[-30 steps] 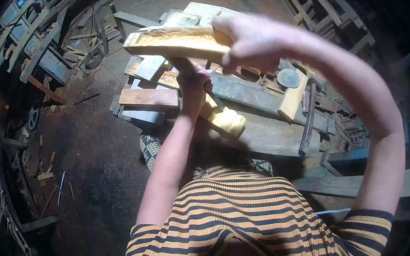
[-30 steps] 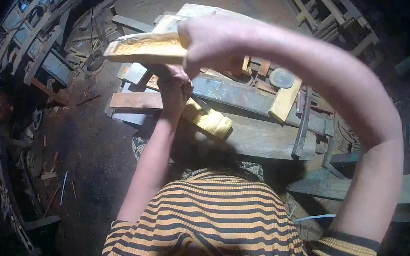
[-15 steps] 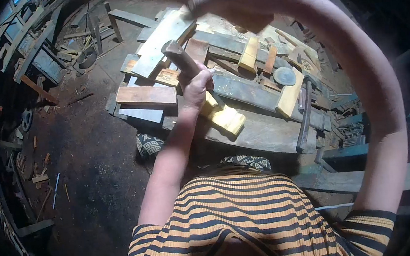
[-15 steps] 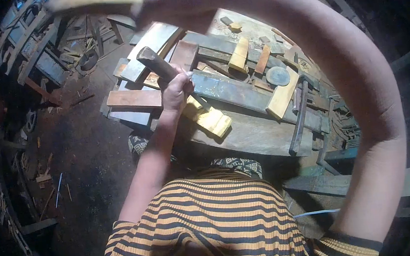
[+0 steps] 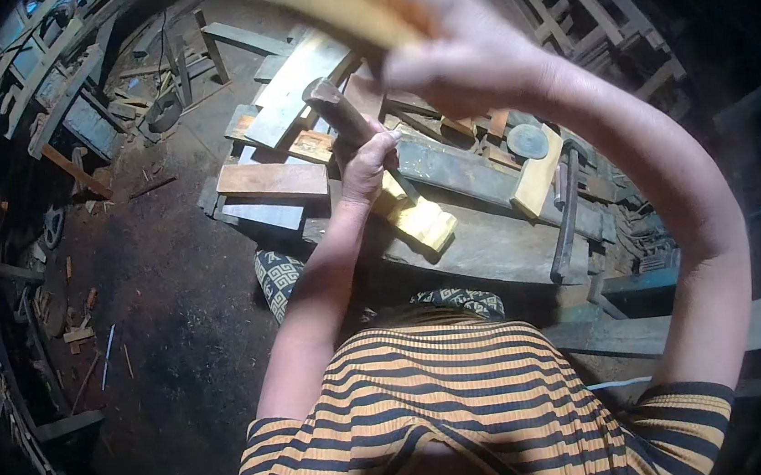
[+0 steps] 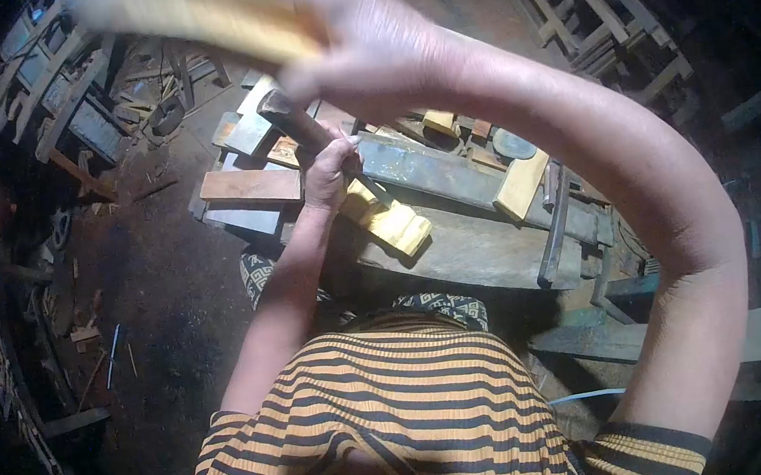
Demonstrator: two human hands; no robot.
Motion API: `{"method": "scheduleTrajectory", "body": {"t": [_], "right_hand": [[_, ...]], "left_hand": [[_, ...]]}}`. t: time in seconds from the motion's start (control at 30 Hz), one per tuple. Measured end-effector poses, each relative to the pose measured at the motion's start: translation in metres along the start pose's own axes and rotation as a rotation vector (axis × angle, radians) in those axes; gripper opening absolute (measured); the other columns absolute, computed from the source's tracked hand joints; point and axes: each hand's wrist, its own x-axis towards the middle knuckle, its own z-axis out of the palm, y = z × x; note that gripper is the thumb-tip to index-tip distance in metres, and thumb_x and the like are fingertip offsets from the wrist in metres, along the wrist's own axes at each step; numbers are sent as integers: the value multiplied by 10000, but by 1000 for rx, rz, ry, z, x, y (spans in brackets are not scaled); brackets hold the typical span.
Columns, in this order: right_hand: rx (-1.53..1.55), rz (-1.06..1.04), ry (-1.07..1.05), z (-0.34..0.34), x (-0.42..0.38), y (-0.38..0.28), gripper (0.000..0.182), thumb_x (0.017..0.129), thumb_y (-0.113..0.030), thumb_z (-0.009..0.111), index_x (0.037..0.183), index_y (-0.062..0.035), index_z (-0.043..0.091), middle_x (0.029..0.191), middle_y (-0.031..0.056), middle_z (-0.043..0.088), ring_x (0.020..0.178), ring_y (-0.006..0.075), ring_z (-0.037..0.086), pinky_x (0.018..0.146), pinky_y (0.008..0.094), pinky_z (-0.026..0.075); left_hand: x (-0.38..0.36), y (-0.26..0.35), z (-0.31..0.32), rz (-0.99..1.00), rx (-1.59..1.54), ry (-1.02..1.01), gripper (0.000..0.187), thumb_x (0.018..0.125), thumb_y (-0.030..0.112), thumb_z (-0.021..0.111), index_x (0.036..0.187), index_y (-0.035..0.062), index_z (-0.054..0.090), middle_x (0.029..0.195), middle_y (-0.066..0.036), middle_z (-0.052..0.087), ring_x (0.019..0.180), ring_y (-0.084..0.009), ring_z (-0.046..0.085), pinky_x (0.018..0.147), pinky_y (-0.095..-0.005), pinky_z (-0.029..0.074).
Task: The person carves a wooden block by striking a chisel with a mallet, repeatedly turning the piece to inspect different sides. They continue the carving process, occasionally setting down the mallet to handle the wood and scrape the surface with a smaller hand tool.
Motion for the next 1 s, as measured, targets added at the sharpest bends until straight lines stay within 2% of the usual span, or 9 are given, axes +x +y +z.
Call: {"method": "scheduleTrajectory", "body": {"t": [0.1,0.37,0.43,0.5,0.63,0.7,0.73,0.83,1.0], "right_hand": [[24,417,-369,-14,0,-15,464,669,-205,661,1052,34,554,923,179,623,866,257,609,817,362,491],[346,231,267,15,-25,10,402,690,-198,646,1006,20,527,788,96,596,724,189,594,632,301,478],[200,465,-201,14,-30,6,481,605,-308,707,943,16,597,793,178,610,758,275,608,662,361,496],[179,508,-245,-3,-33,8,454,612,-309,717,905,19,604,834,189,626,769,267,618,675,348,496],[536,-8,570,-8,-39,-1,494,650,-278,717,988,35,537,816,156,608,781,211,607,737,342,494],[411,244,361,16,-56,9,534,650,-289,700,1044,22,519,854,176,609,821,237,614,756,354,497],[297,484,-90,16,-59,6,553,643,-306,685,1059,13,508,882,189,611,820,269,618,751,382,497],[289,607,-237,12,-71,4,566,616,-366,703,988,20,521,846,192,594,806,274,596,717,385,472],[1033,667,412,105,-134,17,700,609,-334,774,1144,2,472,900,66,538,802,150,552,687,289,468]], "left_hand": [[4,-1,-1,-72,-34,-4,145,754,17,633,771,62,496,606,-30,486,486,-141,511,469,-285,435],[6,-24,-6,-61,-12,-13,142,793,44,608,721,70,488,554,-11,456,464,-134,474,460,-272,403],[-2,1,7,74,69,-20,128,742,60,655,687,61,538,567,-22,529,463,-109,507,458,-243,412],[1,-5,5,29,-65,-121,122,751,69,648,698,62,538,576,-22,531,471,-112,510,457,-247,412],[0,-11,6,7,2,-50,116,755,88,647,725,62,538,605,-25,545,500,-112,525,463,-253,422],[8,-31,-3,-114,6,-62,122,747,92,649,710,59,537,596,-24,542,503,-111,533,474,-251,432],[3,-13,10,-61,100,-25,121,739,86,646,701,58,535,591,-23,541,504,-112,537,477,-249,435],[-1,3,20,-49,176,24,124,720,68,641,663,56,532,581,-22,542,502,-110,536,483,-238,434],[-9,0,13,-29,77,-106,165,739,51,638,735,76,475,600,-22,486,523,-123,510,499,-258,424]]}}
